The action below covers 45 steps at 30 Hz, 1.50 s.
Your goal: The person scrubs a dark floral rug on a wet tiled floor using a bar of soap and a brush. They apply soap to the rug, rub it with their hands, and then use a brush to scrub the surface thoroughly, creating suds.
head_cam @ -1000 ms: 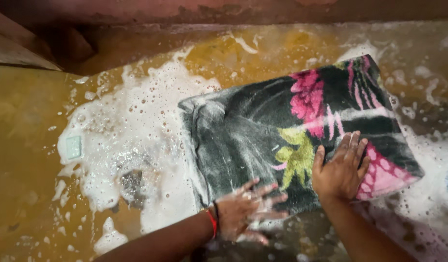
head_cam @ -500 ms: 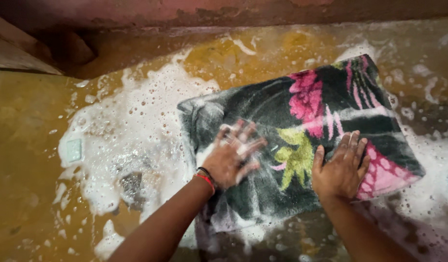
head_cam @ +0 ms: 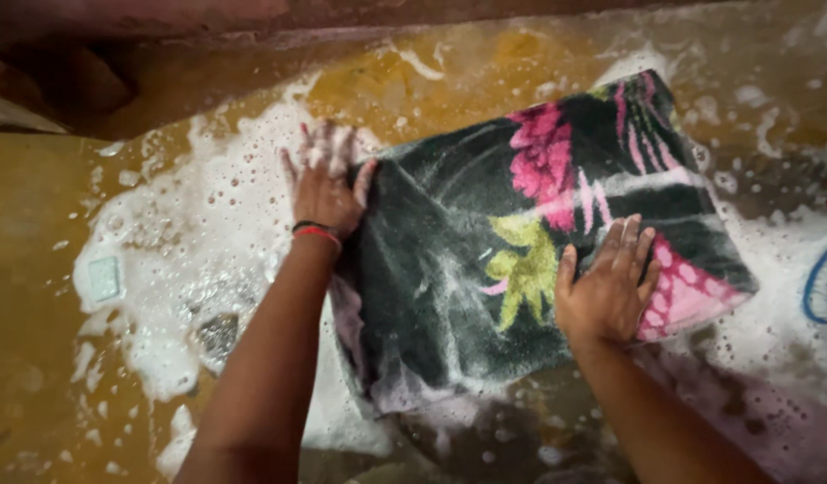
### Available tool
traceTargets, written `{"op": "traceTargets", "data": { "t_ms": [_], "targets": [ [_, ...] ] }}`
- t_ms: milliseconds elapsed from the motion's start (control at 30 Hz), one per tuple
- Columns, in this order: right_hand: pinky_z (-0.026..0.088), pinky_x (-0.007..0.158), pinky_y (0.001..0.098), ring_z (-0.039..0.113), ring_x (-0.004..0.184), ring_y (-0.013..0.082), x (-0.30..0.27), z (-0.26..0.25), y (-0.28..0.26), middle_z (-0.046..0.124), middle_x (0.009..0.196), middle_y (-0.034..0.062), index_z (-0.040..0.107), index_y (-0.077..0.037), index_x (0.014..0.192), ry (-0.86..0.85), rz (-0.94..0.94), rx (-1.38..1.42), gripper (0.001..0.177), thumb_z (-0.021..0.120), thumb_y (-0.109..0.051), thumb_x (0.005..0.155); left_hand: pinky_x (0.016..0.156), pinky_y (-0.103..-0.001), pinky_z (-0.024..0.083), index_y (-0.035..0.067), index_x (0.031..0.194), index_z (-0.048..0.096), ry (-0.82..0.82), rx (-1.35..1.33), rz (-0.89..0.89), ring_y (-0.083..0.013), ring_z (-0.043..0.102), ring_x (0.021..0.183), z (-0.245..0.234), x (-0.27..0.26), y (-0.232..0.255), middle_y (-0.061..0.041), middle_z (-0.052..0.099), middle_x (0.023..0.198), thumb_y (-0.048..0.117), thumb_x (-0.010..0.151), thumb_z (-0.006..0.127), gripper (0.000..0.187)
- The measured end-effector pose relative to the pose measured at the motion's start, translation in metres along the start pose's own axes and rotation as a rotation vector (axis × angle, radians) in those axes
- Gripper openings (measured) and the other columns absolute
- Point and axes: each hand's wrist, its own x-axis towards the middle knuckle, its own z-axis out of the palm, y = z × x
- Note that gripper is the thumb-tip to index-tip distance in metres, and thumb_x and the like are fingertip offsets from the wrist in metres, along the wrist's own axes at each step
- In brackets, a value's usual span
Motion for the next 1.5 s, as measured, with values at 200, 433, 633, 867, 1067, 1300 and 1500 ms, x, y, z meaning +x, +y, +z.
{"op": "traceTargets", "data": {
  "t_ms": [200, 433, 633, 867, 1067, 1300, 1500],
  "targets": [
    [0.013, 0.125, 0.0542, 0.016, 0.160, 0.0340, 0.001, 0.002, 0.003, 0.026, 0.171, 0.0200, 0.035, 0.007, 0.159, 0.024, -0.024, -0.026, 0.079, 0.044, -0.048, 0.103, 0.123, -0.061, -0.006, 0.010, 0.162, 0.030, -0.006, 0.021, 0.183, -0.0314, 0.003, 0.159, 0.006, -0.033, 0.046, -0.010, 0.015, 0.172, 0.063, 0.104, 0.033, 0.079],
    [0.014, 0.125, 0.0552, 0.017, 0.160, 0.0351, 0.000, 0.002, 0.003, 0.027, 0.171, 0.0202, 0.036, 0.007, 0.159, 0.037, -0.021, -0.005, 0.079, 0.045, -0.048, 0.103, 0.124, -0.059, -0.004, 0.029, 0.163, 0.029, -0.178, -0.065, 0.669, -0.0326, 0.004, 0.158, 0.007, -0.175, 0.171, -0.006, 0.006, 0.173, 0.063, 0.103, 0.031, 0.070],
    [0.014, 0.125, 0.0556, 0.017, 0.160, 0.0347, -0.001, 0.004, 0.004, 0.027, 0.171, 0.0201, 0.036, 0.007, 0.159, 0.035, -0.017, -0.005, 0.079, 0.045, -0.048, 0.103, 0.122, -0.062, -0.003, 0.043, 0.155, 0.041, -0.070, -0.128, 0.443, -0.0372, 0.001, 0.158, 0.019, -0.140, 0.118, -0.005, 0.004, 0.173, 0.059, 0.105, 0.030, 0.054],
    [0.013, 0.125, 0.0548, 0.016, 0.160, 0.0344, 0.000, 0.001, 0.003, 0.027, 0.171, 0.0201, 0.036, 0.007, 0.159, 0.025, -0.018, -0.004, 0.079, 0.045, -0.049, 0.103, 0.124, -0.062, -0.005, 0.045, 0.152, 0.048, 0.013, -0.036, -0.033, -0.0374, -0.004, 0.159, -0.006, -0.048, 0.015, -0.001, 0.005, 0.173, 0.052, 0.105, 0.033, 0.050],
    [0.013, 0.126, 0.0553, 0.017, 0.160, 0.0351, -0.001, 0.002, 0.004, 0.027, 0.171, 0.0208, 0.036, 0.007, 0.159, 0.043, -0.023, 0.019, 0.080, 0.045, -0.049, 0.103, 0.120, -0.063, -0.006, 0.024, 0.163, 0.027, 0.121, 0.082, -0.222, -0.0399, -0.008, 0.154, 0.020, -0.058, 0.065, -0.008, 0.000, 0.171, 0.058, 0.105, 0.021, 0.067],
    [0.015, 0.125, 0.0560, 0.017, 0.160, 0.0355, 0.000, 0.004, 0.006, 0.027, 0.171, 0.0208, 0.038, 0.007, 0.158, 0.041, -0.025, -0.012, 0.080, 0.046, -0.050, 0.102, 0.125, -0.060, 0.001, 0.016, 0.163, 0.032, -0.018, 0.067, 0.449, -0.0363, 0.007, 0.158, 0.033, -0.138, 0.208, -0.011, 0.017, 0.172, 0.045, 0.105, 0.032, 0.064],
    [0.015, 0.126, 0.0559, 0.019, 0.160, 0.0357, -0.002, 0.004, 0.005, 0.029, 0.170, 0.0212, 0.039, 0.007, 0.158, 0.052, -0.033, -0.009, 0.079, 0.046, -0.049, 0.103, 0.127, -0.059, 0.005, 0.024, 0.157, 0.037, -0.088, -0.252, 0.431, -0.0343, 0.012, 0.160, 0.038, -0.080, 0.140, -0.010, 0.020, 0.170, 0.058, 0.100, 0.044, 0.067]
  ]
}}
